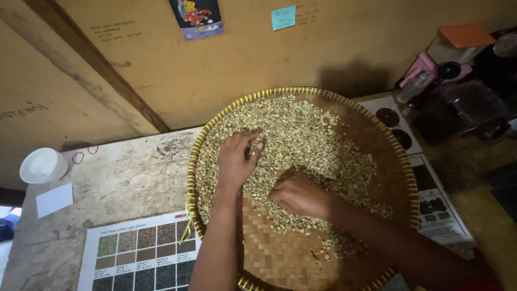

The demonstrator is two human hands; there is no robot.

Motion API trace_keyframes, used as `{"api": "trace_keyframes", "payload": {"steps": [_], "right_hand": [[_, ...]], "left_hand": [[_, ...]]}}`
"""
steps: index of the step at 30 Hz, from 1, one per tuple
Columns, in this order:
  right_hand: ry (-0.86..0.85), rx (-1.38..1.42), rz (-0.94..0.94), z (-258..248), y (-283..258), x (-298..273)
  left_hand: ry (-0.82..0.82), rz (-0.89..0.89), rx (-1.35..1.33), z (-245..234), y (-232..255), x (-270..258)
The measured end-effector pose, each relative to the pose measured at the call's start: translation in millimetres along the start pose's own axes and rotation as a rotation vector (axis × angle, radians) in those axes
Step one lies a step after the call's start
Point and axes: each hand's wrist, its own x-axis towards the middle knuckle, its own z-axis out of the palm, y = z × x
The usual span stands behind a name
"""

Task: Sorting green coffee beans by hand in a woven tray to remove defects

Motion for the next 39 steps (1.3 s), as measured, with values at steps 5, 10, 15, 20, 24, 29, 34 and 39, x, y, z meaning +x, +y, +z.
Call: {"api": "trace_keyframes", "payload": {"steps": [5,10,15,20,24,29,34,39], "right_hand": [[-0.003,-0.026,0.01,-6,-15,-4],[0.138,0.424,0.077,-3,14,-23],[0.302,0.238,0.229,-83,-18,-62],[0.659,0.139,0.655,-139,-10,-163],[0.799,0.124,0.693,-155,48,-292],[0.267,-0.644,1.492,-181,45,-337],[0.585,-0.557,1.033,-161,17,-272],[0.527,-0.275,0.476,-77,-50,-158]], "left_hand": [[0.023,0.006,-0.035,-6,8,0],[0.054,0.044,-0.061,-10,10,3],[0.047,0.064,-0.098,-17,20,6],[0.016,0.042,-0.043,-5,-1,2],[0.041,0.041,-0.078,-1,-6,-5],[0.186,0.196,-0.055,16,-27,-10],[0.163,0.167,-0.043,23,-33,-10],[0.188,0.215,-0.22,3,-11,-5]]}}
